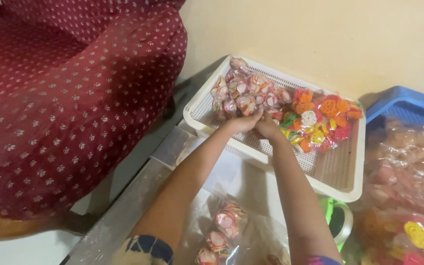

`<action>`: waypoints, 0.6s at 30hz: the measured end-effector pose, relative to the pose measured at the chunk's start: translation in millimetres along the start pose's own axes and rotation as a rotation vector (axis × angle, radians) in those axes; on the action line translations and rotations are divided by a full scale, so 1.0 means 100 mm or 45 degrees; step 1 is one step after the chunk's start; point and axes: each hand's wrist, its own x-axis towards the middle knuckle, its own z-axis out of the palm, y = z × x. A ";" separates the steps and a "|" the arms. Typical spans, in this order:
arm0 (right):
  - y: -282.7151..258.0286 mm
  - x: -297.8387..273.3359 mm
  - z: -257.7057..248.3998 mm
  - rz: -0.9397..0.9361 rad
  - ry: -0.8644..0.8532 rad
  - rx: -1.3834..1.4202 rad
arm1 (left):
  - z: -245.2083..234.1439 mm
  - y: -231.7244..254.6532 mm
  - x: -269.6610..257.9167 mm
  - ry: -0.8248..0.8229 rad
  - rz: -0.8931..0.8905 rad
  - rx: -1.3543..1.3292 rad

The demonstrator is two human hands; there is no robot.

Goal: A person is manually picking up colorful candies from a white basket and placing them into a clear plastic bag on a table.

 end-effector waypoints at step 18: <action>-0.22 -3.55 -0.65 -0.641 0.904 0.587 | 1.61 0.72 -2.58 -0.036 0.671 0.763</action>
